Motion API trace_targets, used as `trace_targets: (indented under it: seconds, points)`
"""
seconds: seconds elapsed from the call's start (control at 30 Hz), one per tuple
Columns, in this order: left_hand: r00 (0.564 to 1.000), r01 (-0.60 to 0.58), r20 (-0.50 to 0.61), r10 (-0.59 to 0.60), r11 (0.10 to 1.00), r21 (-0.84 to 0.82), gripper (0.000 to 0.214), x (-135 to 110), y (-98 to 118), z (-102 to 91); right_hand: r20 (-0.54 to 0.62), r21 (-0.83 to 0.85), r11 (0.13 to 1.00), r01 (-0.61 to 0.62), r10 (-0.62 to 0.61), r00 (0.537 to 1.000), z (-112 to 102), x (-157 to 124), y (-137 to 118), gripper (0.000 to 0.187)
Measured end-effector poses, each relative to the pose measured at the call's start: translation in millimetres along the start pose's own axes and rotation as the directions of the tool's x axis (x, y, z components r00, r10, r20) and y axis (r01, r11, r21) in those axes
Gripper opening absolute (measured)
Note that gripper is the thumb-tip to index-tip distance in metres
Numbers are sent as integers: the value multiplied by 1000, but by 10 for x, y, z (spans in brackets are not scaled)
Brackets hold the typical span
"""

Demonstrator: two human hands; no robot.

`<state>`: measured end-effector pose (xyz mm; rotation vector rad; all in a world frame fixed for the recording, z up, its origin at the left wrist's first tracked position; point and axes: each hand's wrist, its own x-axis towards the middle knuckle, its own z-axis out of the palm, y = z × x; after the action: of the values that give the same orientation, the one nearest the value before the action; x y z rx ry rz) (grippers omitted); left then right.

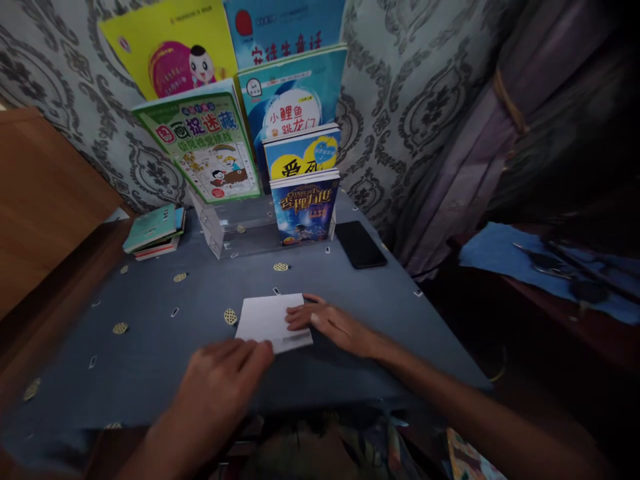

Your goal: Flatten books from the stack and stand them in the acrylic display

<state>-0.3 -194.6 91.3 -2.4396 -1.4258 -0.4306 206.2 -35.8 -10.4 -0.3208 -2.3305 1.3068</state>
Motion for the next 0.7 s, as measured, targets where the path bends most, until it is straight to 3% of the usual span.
trace_targets:
  seconds: [0.07,0.2,0.3,0.4,0.5,0.6,0.7]
  points:
    - [996,40,-82,-32,995,94,20,96,-136,-119,-56,93,995,31,-26,998,-9,4,1,65]
    - [996,76,-67,-63,975,207,33,328,-451,-231,-175,116,992,-44,64,983,31,64,-10,46]
    - [990,124,-89,-105,962,242,37,523,-661,-202,-334,87,991,-104,128,934,54,133,-33,36]
    - [953,217,-264,-151,945,243,29,686,-778,-137,-455,125,985,-121,166,875,19,192,-66,33]
    - [920,236,-356,-163,956,174,32,752,-804,-21,-468,264,954,-141,254,846,-51,215,-50,34]
    - [948,187,-275,-158,979,81,35,710,-790,233,-404,390,894,-222,383,831,-98,200,61,33]
    - [982,174,-72,-174,985,-7,34,594,-771,639,-348,372,859,-351,479,806,-103,174,206,29]
